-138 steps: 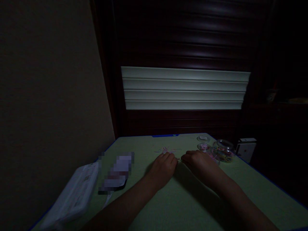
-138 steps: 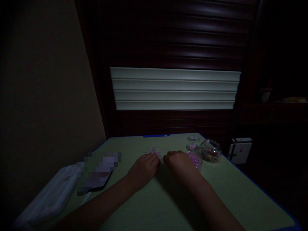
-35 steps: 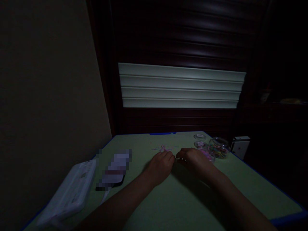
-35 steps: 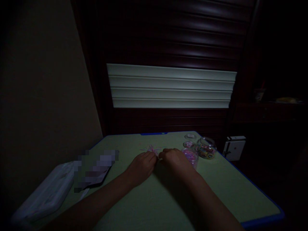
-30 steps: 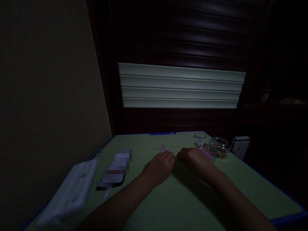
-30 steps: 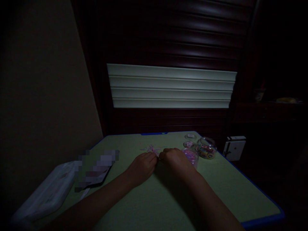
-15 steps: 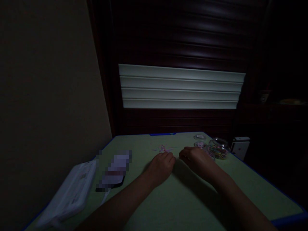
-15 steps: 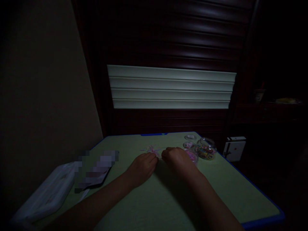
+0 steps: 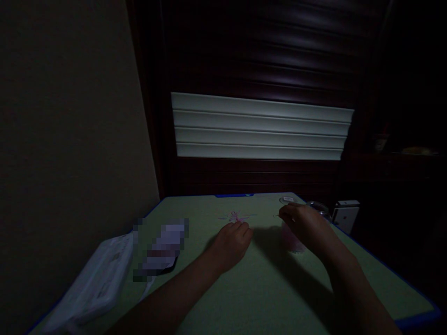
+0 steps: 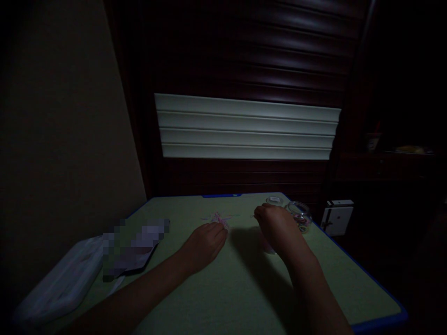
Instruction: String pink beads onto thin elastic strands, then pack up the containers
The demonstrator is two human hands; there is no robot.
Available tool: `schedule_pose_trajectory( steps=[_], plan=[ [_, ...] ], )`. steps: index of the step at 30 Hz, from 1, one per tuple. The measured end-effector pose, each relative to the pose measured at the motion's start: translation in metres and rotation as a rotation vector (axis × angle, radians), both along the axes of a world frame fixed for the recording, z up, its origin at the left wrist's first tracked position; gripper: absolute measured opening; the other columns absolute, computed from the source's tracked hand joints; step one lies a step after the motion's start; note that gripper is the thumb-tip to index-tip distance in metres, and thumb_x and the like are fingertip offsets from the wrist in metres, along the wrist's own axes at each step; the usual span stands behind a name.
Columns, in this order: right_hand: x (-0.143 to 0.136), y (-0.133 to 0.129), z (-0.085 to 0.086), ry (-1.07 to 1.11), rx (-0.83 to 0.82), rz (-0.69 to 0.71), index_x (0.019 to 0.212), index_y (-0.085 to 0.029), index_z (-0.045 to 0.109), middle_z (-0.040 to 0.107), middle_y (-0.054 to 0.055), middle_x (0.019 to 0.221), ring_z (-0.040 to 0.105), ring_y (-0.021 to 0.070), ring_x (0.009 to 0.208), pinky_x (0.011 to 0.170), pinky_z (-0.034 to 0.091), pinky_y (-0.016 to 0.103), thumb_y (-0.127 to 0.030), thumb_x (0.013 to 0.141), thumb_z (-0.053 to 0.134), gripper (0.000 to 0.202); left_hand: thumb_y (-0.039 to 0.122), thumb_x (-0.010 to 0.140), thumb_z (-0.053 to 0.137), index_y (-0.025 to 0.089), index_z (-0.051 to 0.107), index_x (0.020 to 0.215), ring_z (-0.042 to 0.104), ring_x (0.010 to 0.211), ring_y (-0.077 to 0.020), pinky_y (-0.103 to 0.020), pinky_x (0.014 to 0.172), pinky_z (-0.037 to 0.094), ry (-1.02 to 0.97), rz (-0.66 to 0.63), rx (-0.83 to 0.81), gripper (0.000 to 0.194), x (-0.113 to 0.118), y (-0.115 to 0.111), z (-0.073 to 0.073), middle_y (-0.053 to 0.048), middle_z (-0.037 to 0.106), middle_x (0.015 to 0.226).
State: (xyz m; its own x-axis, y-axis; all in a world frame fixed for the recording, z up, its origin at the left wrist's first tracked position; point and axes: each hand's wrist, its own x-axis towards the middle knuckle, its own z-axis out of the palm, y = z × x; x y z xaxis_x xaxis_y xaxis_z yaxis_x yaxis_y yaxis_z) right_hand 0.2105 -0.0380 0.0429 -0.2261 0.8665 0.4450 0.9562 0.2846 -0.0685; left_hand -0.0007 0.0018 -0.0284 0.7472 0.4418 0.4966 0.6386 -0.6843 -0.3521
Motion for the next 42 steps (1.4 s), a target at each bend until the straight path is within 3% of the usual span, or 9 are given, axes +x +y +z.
schedule_pose_trajectory(
  steps=[7,13,19,25,31,35,39,42],
  plan=[
    [0.022,-0.001,0.003,0.006,-0.082,-0.139,0.064,-0.019,0.063,0.063,0.007,0.067,0.057,0.0153,0.062,0.056,0.032,0.024,-0.02,0.082,0.043,0.027,0.013,0.087,0.039,0.015,0.052,0.084,0.053,0.077,-0.0182,-0.033,0.072,0.046,0.002,0.01,-0.003,0.013,0.0,0.001,-0.002,-0.005,0.054,0.082],
    [0.033,-0.001,-0.001,0.123,-0.12,-0.077,0.07,-0.019,0.065,0.064,0.006,0.071,0.059,0.0159,0.065,0.058,0.035,0.023,-0.023,0.08,0.044,0.024,0.013,0.087,0.038,0.015,0.052,0.082,0.053,0.076,-0.018,-0.033,0.071,0.045,-0.023,0.002,0.006,0.016,0.0,0.003,-0.003,-0.005,0.054,0.079],
    [0.04,-0.001,-0.008,0.152,-0.191,-0.066,0.058,-0.019,0.059,0.061,0.003,0.06,0.057,0.0156,0.057,0.051,0.033,0.023,-0.02,0.077,0.043,0.025,0.013,0.087,0.038,0.015,0.052,0.083,0.053,0.077,-0.0185,-0.033,0.073,0.046,-0.013,0.023,0.006,0.015,-0.001,0.005,-0.006,-0.005,0.054,0.081],
    [0.034,-0.005,-0.002,0.221,-0.126,0.028,0.074,-0.02,0.065,0.065,0.005,0.074,0.059,0.0164,0.066,0.057,0.037,0.023,-0.023,0.078,0.044,0.021,0.014,0.088,0.038,0.015,0.052,0.083,0.052,0.077,-0.0184,-0.033,0.073,0.046,-0.015,0.026,-0.027,0.015,-0.001,0.006,-0.006,-0.005,0.054,0.082],
    [0.041,0.0,-0.011,0.135,-0.207,-0.058,0.056,-0.019,0.058,0.061,0.004,0.06,0.057,0.0161,0.057,0.051,0.034,0.023,-0.019,0.076,0.042,0.026,0.014,0.088,0.037,0.016,0.052,0.084,0.053,0.078,-0.0178,-0.033,0.075,0.045,-0.03,0.03,-0.057,0.016,0.0,0.006,-0.005,-0.004,0.054,0.082],
    [0.043,0.003,-0.011,0.18,-0.199,-0.016,0.069,-0.019,0.065,0.066,0.006,0.071,0.06,0.017,0.065,0.057,0.038,0.024,-0.02,0.078,0.044,0.022,0.014,0.087,0.038,0.016,0.052,0.083,0.053,0.077,-0.018,-0.033,0.074,0.046,-0.032,0.039,-0.061,0.016,0.0,0.006,-0.004,-0.004,0.054,0.083],
    [0.034,0.006,-0.007,0.167,-0.087,0.006,0.083,-0.018,0.067,0.067,0.008,0.085,0.061,0.0183,0.074,0.064,0.04,0.025,-0.018,0.079,0.044,0.024,0.012,0.087,0.037,0.015,0.053,0.085,0.053,0.08,-0.0188,-0.033,0.076,0.045,-0.045,0.072,-0.069,0.016,0.0,0.006,-0.004,-0.005,0.055,0.085],
    [0.019,0.008,-0.007,0.198,-0.037,0.115,0.088,-0.018,0.067,0.066,0.008,0.091,0.06,0.0174,0.078,0.068,0.041,0.025,-0.019,0.08,0.047,0.021,0.013,0.087,0.038,0.015,0.053,0.089,0.053,0.084,-0.0192,-0.034,0.078,0.045,-0.08,0.104,-0.1,0.016,-0.001,0.008,-0.005,-0.005,0.056,0.087]
  ],
)
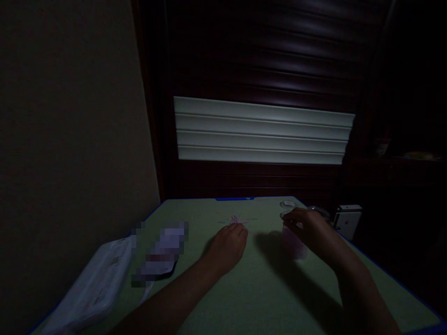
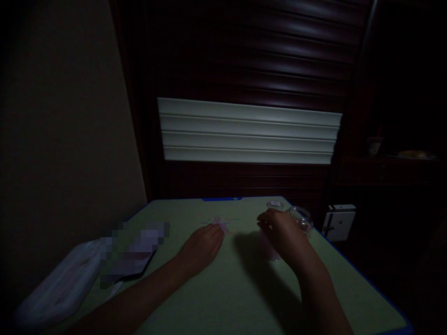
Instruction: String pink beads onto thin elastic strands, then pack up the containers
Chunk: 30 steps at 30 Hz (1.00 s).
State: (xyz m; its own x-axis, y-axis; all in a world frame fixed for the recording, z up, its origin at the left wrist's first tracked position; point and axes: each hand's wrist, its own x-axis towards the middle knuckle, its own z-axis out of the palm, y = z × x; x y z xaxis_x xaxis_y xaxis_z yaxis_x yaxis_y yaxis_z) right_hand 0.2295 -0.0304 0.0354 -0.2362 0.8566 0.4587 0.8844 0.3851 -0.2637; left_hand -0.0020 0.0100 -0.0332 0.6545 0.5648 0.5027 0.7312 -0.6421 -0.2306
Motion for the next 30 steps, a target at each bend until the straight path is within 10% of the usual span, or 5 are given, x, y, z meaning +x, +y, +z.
schedule_pose_trajectory(
  steps=[9,30],
  plan=[
    [-0.043,-0.003,-0.008,-0.049,-0.014,0.172,0.085,-0.02,0.065,0.062,0.005,0.084,0.058,0.0139,0.074,0.069,0.041,0.024,-0.02,0.085,0.044,0.021,0.016,0.088,0.038,0.015,0.056,0.089,0.051,0.088,-0.0195,-0.034,0.083,0.041,-0.088,0.071,-0.04,0.018,-0.003,0.008,-0.005,-0.006,0.057,0.09],
    [-0.048,-0.009,-0.007,-0.07,-0.055,0.185,0.077,-0.018,0.063,0.06,0.004,0.082,0.056,0.0123,0.071,0.065,0.038,0.022,-0.016,0.082,0.045,0.019,0.015,0.089,0.036,0.015,0.058,0.084,0.052,0.087,-0.0188,-0.03,0.079,0.04,-0.065,0.204,-0.126,0.023,-0.013,0.018,-0.006,-0.007,0.058,0.089]
  ],
)
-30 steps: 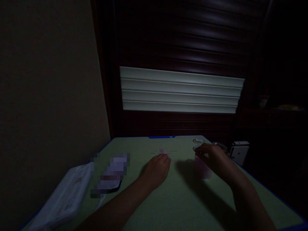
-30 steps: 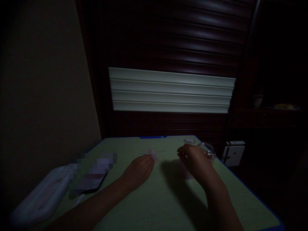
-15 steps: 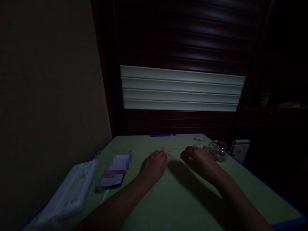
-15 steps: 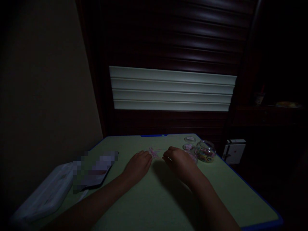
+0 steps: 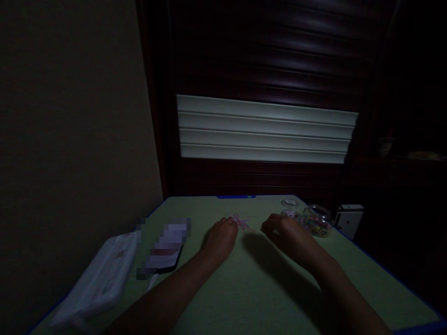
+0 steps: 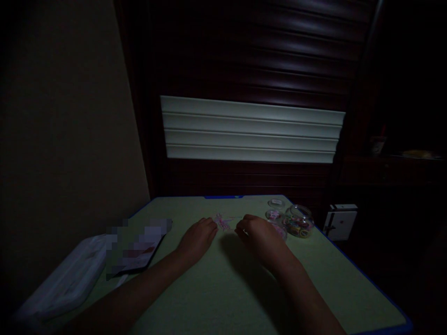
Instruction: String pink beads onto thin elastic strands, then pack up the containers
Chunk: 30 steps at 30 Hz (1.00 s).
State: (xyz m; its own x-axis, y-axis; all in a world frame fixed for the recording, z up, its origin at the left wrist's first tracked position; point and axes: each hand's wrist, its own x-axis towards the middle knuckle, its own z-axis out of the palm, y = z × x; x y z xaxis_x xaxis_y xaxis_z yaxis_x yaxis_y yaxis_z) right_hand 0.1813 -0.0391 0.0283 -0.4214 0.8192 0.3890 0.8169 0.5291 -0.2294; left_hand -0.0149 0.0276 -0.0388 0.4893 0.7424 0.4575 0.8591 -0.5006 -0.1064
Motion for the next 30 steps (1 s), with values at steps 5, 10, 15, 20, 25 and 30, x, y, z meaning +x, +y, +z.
schedule_pose_trajectory(
  steps=[5,10,15,20,25,30],
  plan=[
    [-0.002,0.0,0.0,-0.005,-0.014,0.013,0.077,-0.018,0.063,0.059,0.004,0.08,0.056,0.0113,0.068,0.063,0.038,0.02,-0.016,0.082,0.045,0.019,0.016,0.089,0.037,0.016,0.059,0.086,0.052,0.087,-0.0189,-0.03,0.077,0.041,0.026,-0.045,-0.006,0.023,0.005,0.004,-0.001,-0.006,0.06,0.092],
    [-0.002,-0.001,0.0,-0.014,-0.014,0.025,0.073,-0.018,0.061,0.059,0.003,0.079,0.056,0.0111,0.067,0.062,0.037,0.02,-0.016,0.082,0.044,0.019,0.015,0.089,0.037,0.016,0.059,0.088,0.052,0.088,-0.019,-0.031,0.078,0.041,0.034,-0.054,-0.02,0.022,0.007,0.004,0.0,-0.007,0.06,0.094],
    [-0.003,0.001,-0.003,-0.024,-0.012,0.013,0.073,-0.018,0.061,0.06,0.004,0.079,0.056,0.0114,0.066,0.062,0.038,0.021,-0.018,0.083,0.043,0.021,0.013,0.089,0.036,0.014,0.058,0.094,0.051,0.092,-0.0206,-0.034,0.08,0.041,0.032,-0.057,-0.025,0.023,0.008,0.005,0.001,-0.009,0.059,0.096],
    [-0.005,0.0,0.0,-0.015,-0.024,0.006,0.075,-0.018,0.062,0.06,0.005,0.08,0.057,0.0122,0.069,0.063,0.038,0.022,-0.017,0.082,0.044,0.019,0.012,0.087,0.039,0.014,0.059,0.093,0.051,0.094,-0.0216,-0.035,0.081,0.041,0.041,-0.052,-0.036,0.021,0.011,0.005,0.003,-0.01,0.059,0.098],
    [-0.003,-0.001,-0.001,-0.017,-0.018,0.008,0.072,-0.017,0.061,0.06,0.004,0.079,0.056,0.0116,0.067,0.062,0.038,0.022,-0.016,0.081,0.044,0.02,0.006,0.084,0.042,0.015,0.059,0.092,0.052,0.096,-0.0221,-0.035,0.081,0.042,0.054,-0.034,-0.055,0.021,0.016,0.0,0.008,-0.01,0.059,0.097],
    [-0.003,0.0,-0.004,-0.012,-0.007,0.014,0.077,-0.018,0.063,0.06,0.004,0.08,0.056,0.0118,0.068,0.062,0.038,0.022,-0.016,0.081,0.044,0.019,0.004,0.082,0.043,0.013,0.06,0.09,0.053,0.096,-0.0245,-0.037,0.079,0.044,0.081,-0.027,-0.07,0.021,0.021,-0.004,0.014,-0.012,0.06,0.096]
  ],
)
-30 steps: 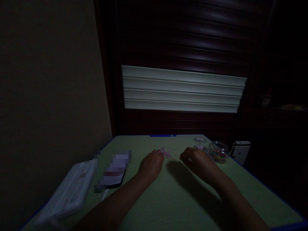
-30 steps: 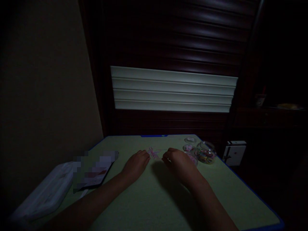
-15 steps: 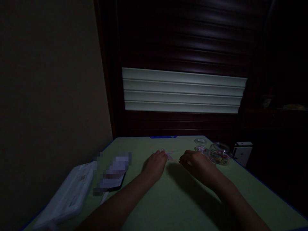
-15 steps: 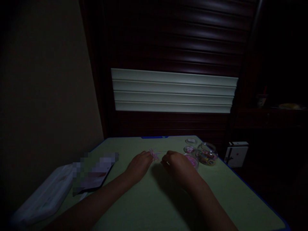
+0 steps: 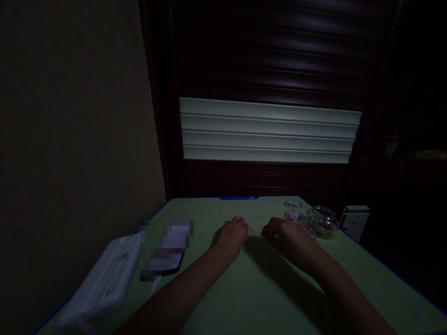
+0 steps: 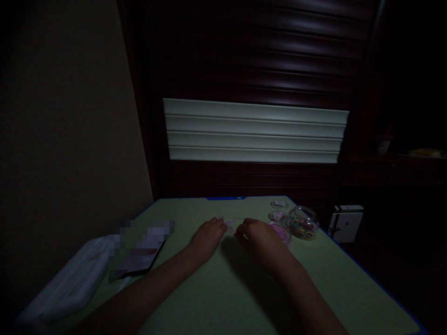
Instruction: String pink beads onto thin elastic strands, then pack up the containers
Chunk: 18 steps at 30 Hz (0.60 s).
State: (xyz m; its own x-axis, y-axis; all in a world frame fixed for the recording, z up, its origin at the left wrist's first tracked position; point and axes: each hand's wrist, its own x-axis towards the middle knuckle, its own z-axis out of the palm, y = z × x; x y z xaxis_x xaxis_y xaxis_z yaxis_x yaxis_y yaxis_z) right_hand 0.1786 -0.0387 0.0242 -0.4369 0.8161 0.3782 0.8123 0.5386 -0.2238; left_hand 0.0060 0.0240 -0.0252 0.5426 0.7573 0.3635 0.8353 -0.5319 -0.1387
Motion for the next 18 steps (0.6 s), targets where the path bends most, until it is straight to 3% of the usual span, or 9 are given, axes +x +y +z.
schedule_pose_trajectory(
  steps=[10,18],
  plan=[
    [0.0,-0.002,0.003,-0.004,-0.004,0.005,0.072,-0.017,0.061,0.06,0.004,0.077,0.056,0.0114,0.065,0.06,0.038,0.022,-0.014,0.081,0.043,0.02,0.002,0.081,0.041,0.012,0.06,0.088,0.054,0.092,-0.0233,-0.035,0.076,0.045,-0.005,-0.006,0.008,0.022,0.0,0.002,-0.003,-0.011,0.06,0.092],
    [0.001,0.001,0.0,-0.01,-0.008,-0.006,0.072,-0.017,0.06,0.06,0.004,0.078,0.056,0.012,0.066,0.061,0.039,0.022,-0.015,0.081,0.043,0.02,0.012,0.087,0.038,0.015,0.054,0.089,0.051,0.091,-0.019,-0.031,0.079,0.042,-0.102,-0.008,0.043,0.016,-0.012,0.003,-0.008,-0.007,0.056,0.094]
  ],
)
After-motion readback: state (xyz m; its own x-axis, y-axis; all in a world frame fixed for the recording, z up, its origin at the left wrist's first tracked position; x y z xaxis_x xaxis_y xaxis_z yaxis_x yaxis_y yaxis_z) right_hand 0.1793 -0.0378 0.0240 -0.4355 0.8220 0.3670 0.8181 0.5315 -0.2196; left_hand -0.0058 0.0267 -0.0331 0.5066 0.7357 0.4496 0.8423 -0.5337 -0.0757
